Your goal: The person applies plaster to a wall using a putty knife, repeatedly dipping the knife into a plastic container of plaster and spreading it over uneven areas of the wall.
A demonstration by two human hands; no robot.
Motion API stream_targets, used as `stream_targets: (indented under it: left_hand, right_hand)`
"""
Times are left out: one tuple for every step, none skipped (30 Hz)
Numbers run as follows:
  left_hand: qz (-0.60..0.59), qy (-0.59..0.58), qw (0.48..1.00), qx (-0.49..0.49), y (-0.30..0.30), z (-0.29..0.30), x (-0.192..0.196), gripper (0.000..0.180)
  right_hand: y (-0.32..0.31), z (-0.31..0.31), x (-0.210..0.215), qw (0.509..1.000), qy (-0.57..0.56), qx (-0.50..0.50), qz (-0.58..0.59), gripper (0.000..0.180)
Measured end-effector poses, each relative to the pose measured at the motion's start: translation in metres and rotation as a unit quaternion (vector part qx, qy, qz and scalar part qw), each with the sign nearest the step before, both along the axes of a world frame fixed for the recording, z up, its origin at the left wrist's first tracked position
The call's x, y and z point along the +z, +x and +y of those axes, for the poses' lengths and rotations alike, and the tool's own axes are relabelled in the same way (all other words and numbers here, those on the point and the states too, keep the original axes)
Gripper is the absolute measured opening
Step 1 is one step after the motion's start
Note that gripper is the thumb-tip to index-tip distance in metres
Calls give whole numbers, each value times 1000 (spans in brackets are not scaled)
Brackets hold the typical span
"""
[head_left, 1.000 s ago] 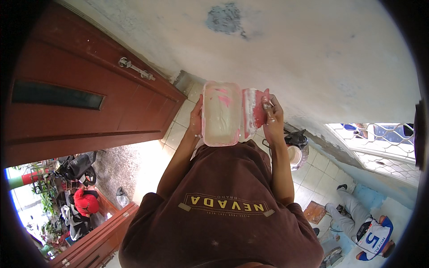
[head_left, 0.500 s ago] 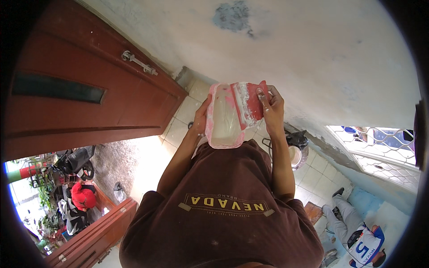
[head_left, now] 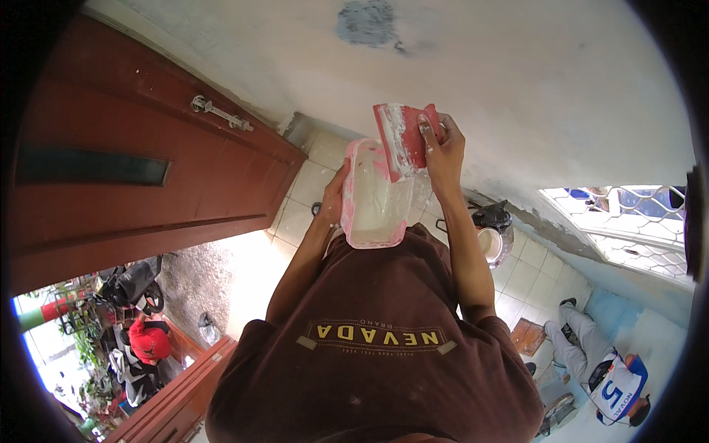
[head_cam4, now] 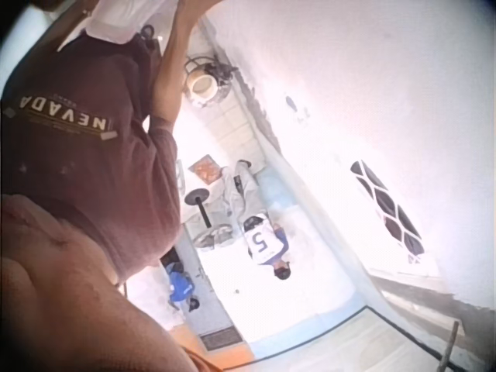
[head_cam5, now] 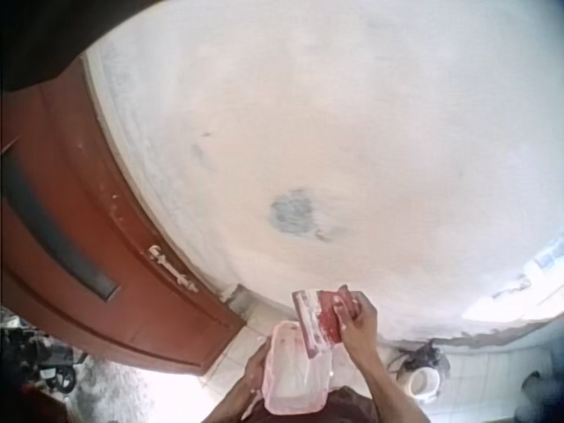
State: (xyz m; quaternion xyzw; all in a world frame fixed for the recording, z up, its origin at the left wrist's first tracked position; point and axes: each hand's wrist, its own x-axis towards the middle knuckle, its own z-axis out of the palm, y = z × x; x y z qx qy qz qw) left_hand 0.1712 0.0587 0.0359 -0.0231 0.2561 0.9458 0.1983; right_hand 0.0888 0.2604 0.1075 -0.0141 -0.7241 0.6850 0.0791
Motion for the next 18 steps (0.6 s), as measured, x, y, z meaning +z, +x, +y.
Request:
stream_targets:
  left_hand:
    - [3,-11,1000,-2,5,2,1,59]
    - [7,-22,1000,-3,9,4,4,60]
    - [7,-33,999,0,14,7,6,58]
    - [6,-43,999,3,19,10,8,57]
    - [6,-54,998,8,24,13,11,56]
    - [4,-46,999,8,28,15,12,58]
    - [2,-38,999,10,31,17,12,59]
    - [0,-30,999,12,35,18,11,61]
    - [1,-29,999,12,39,19,10,61]
    - [2,-28,1000,12,43,19,10,61]
    - [3,-27,1000,11,45,20,11,61]
    - [3,-40,999,15,48,20,13,61]
    - [3,-52,998,19,49,19,15,62]
    - [1,-65,998,22,54,19,15,62]
    - [2,-77,997,25,57,17,12,62]
    - [3,-89,996,27,60,12,8,62]
    - [3,-102,994,30,62,9,8,62]
    - [-4,-95,995,43,63,9,8,62]
  right_hand:
    - [2,2,5,1000,12,-1,-1,17]
    - [4,2,8,1000,8,-7,7,17]
    - [5,1,11,1000,5,-12,14,17]
    - [7,2,14,1000,2,-17,22,17]
    - [8,3,15,999,4,-20,26,19]
    - [9,4,15,999,5,-24,30,21]
    - [9,5,16,999,6,-26,34,23]
    - [10,5,17,999,27,-32,32,23]
    - [11,5,18,998,48,-37,31,23]
    - [11,5,19,996,68,-41,29,23]
    - [11,5,19,997,61,-40,32,22]
    - [11,5,19,997,54,-39,35,21]
    - [9,5,19,997,47,-39,39,20]
    - [9,5,17,998,31,-34,32,22]
    - [8,5,15,999,15,-29,25,23]
    - [6,5,13,1000,-1,-25,18,25]
    - [4,2,15,999,2,-36,22,24]
    - [1,0,17,999,5,-47,25,24]
